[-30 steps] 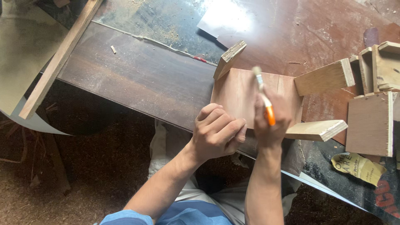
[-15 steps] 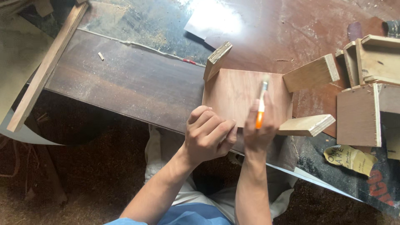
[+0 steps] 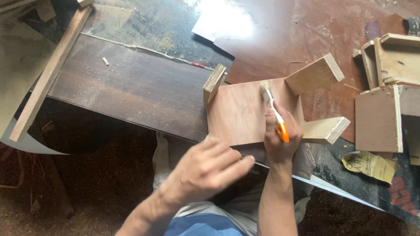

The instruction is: The person sands a small wooden object with a sanding block, then uses a chisel to smooth edges, and finally brushes the surface with a paintbrush. The person handles the object repeatedly, turning it to access different sides.

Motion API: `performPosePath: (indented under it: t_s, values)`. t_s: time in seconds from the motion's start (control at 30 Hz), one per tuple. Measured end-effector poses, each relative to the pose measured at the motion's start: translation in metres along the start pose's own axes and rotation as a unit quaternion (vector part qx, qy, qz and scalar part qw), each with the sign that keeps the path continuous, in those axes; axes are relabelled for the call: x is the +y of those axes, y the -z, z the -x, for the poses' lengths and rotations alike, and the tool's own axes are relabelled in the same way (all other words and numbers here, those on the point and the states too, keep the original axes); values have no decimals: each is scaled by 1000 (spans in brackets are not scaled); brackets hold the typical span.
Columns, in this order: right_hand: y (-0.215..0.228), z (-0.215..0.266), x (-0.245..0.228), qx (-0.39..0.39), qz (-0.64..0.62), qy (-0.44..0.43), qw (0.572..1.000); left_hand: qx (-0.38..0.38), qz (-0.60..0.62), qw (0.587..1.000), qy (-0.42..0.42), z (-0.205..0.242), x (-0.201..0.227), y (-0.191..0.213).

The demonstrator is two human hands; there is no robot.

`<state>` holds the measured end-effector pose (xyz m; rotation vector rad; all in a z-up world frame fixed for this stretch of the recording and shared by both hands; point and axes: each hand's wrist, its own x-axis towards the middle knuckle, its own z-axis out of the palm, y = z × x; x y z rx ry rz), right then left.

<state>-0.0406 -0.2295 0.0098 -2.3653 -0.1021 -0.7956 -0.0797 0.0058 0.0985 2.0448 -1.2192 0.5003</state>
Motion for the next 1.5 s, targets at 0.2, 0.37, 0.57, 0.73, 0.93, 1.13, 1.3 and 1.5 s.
performPosePath:
  t_s: [0.2, 0.37, 0.57, 0.73, 0.93, 1.13, 1.3, 1.5]
  values:
    - [7, 13, -6, -30, -7, 66, 997, 34, 61, 997, 18, 0, 17, 8]
    - [8, 12, -10, -7, 0, -16, 1000, 178, -35, 982, 45, -23, -40, 12]
    - [9, -1, -13, -28, 31, -22, 999, 45, -121, 991, 26, -49, -93, -13]
    - [5, -7, -24, -48, -34, 121, 991, 45, -154, 976, 147, -32, -79, -17]
    - [1, -10, -33, -52, 28, -29, 998, 98, -170, 960, 201, -12, -47, -14]
    - [-8, 0, -27, -42, 67, -91, 993, 126, -155, 958, 208, -10, -40, -12]
    - [-13, 16, -33, 11, 31, 42, 999, 124, -148, 952, 239, -11, -35, -12]
    - [-14, 23, -36, 27, 58, 16, 998, 119, -162, 941, 271, -3, -22, -8]
